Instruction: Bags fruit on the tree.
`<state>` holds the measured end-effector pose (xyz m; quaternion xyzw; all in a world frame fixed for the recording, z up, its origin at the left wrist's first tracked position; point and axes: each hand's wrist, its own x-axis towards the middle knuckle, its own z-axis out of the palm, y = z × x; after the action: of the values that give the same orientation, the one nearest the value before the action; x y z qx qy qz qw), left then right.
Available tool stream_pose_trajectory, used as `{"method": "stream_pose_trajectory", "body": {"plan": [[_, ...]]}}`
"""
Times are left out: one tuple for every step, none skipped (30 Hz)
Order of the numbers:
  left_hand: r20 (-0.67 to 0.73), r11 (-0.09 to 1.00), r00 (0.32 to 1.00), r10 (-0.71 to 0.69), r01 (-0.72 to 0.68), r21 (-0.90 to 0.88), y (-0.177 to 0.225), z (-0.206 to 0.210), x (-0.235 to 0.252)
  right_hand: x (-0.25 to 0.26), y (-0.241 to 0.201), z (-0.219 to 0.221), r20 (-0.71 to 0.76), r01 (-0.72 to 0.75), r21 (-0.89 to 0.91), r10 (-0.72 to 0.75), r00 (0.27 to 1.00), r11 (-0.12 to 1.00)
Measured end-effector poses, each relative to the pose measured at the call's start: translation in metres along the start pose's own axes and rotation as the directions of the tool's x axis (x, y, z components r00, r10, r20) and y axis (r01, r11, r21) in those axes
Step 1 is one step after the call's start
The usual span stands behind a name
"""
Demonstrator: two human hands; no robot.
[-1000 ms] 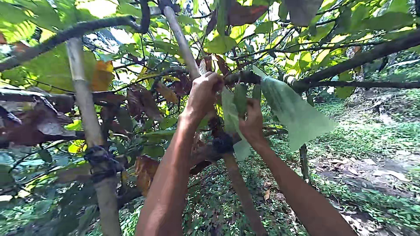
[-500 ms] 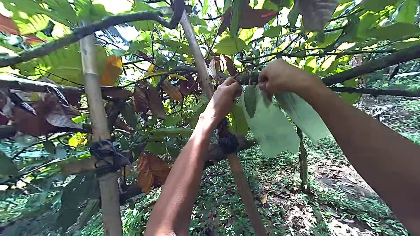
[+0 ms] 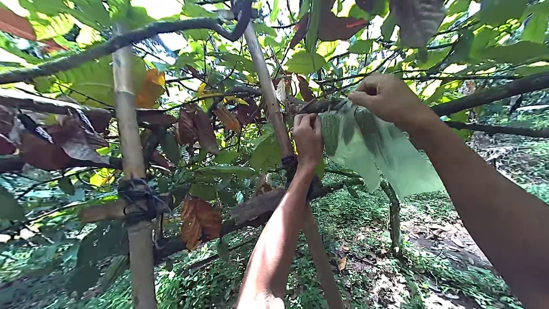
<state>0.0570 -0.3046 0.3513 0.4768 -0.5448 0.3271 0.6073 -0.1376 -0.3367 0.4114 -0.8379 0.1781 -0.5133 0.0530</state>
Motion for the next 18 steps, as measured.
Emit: {"method": "stream_pose_trajectory", "body": {"plan": [[-0.036, 0.997, 0.998, -0.048, 0.046, -0.065, 0.0, 0.002, 0.001, -0.001, 0.006, -0.002, 0.015, 0.04, -0.025, -0.04, 0.999, 0.999], [-0.057, 0.987, 0.993, -0.105, 0.097, -0.129, -0.001, 0.003, 0.001, -0.002, 0.012, -0.003, 0.045, 0.083, -0.061, -0.081, 0.996, 0.995], [-0.07, 0.974, 0.985, -0.159, 0.144, -0.178, -0.003, 0.003, 0.002, -0.003, 0.016, -0.004, 0.082, 0.117, -0.106, -0.109, 0.991, 0.987], [-0.081, 0.962, 0.977, -0.195, 0.175, -0.207, -0.004, 0.004, 0.002, -0.004, 0.019, -0.004, 0.114, 0.151, -0.145, -0.135, 0.984, 0.978], [-0.095, 0.957, 0.973, -0.211, 0.186, -0.222, -0.005, 0.004, 0.002, -0.005, 0.02, -0.004, 0.148, 0.18, -0.164, -0.156, 0.977, 0.97], [-0.111, 0.953, 0.969, -0.221, 0.19, -0.235, -0.005, 0.004, 0.003, -0.005, 0.021, -0.003, 0.178, 0.222, -0.157, -0.193, 0.965, 0.962], [-0.118, 0.945, 0.964, -0.239, 0.203, -0.255, -0.003, 0.002, 0.003, -0.005, 0.021, -0.003, 0.205, 0.268, -0.139, -0.237, 0.95, 0.953], [-0.112, 0.935, 0.959, -0.259, 0.22, -0.278, -0.002, -0.001, 0.004, -0.004, 0.022, -0.002, 0.221, 0.309, -0.106, -0.281, 0.934, 0.945], [-0.11, 0.928, 0.958, -0.266, 0.224, -0.297, 0.0, -0.006, 0.005, -0.003, 0.022, -0.001, 0.223, 0.343, -0.079, -0.318, 0.921, 0.936], [-0.113, 0.928, 0.96, -0.257, 0.213, -0.305, 0.002, -0.011, 0.006, -0.001, 0.022, -0.002, 0.222, 0.362, -0.064, -0.34, 0.914, 0.93], [-0.112, 0.938, 0.966, -0.233, 0.193, -0.288, 0.003, -0.015, 0.006, 0.002, 0.023, -0.002, 0.223, 0.369, -0.062, -0.347, 0.911, 0.927], [-0.104, 0.951, 0.975, -0.194, 0.161, -0.263, 0.003, -0.019, 0.006, 0.005, 0.026, -0.003, 0.227, 0.37, -0.069, -0.347, 0.91, 0.926], [-0.084, 0.964, 0.986, -0.143, 0.119, -0.237, 0.002, -0.022, 0.006, 0.007, 0.029, -0.003, 0.22, 0.368, -0.08, -0.344, 0.913, 0.926], [-0.057, 0.973, 0.994, -0.09, 0.076, -0.219, 0.001, -0.025, 0.008, 0.009, 0.033, -0.003, 0.208, 0.36, -0.097, -0.335, 0.919, 0.928], [-0.034, 0.981, 0.999, -0.043, 0.035, -0.193, -0.001, -0.027, 0.009, 0.01, 0.036, -0.004, 0.198, 0.34, -0.115, -0.314, 0.929, 0.933], [-0.016, 0.987, 1.0, 0.0, -0.003, -0.161, -0.002, -0.03, 0.012, 0.011, 0.038, -0.004, 0.187, 0.311, -0.126, -0.285, 0.94, 0.942], [0.008, 0.993, 0.999, 0.037, -0.036, -0.114, -0.003, -0.032, 0.015, 0.01, 0.04, -0.003, 0.177, 0.282, -0.137, -0.257, 0.95, 0.95], [0.046, 0.996, 0.996, 0.073, -0.07, -0.057, -0.004, -0.035, 0.018, 0.01, 0.041, -0.003, 0.17, 0.258, -0.144, -0.233, 0.958, 0.955]]}}
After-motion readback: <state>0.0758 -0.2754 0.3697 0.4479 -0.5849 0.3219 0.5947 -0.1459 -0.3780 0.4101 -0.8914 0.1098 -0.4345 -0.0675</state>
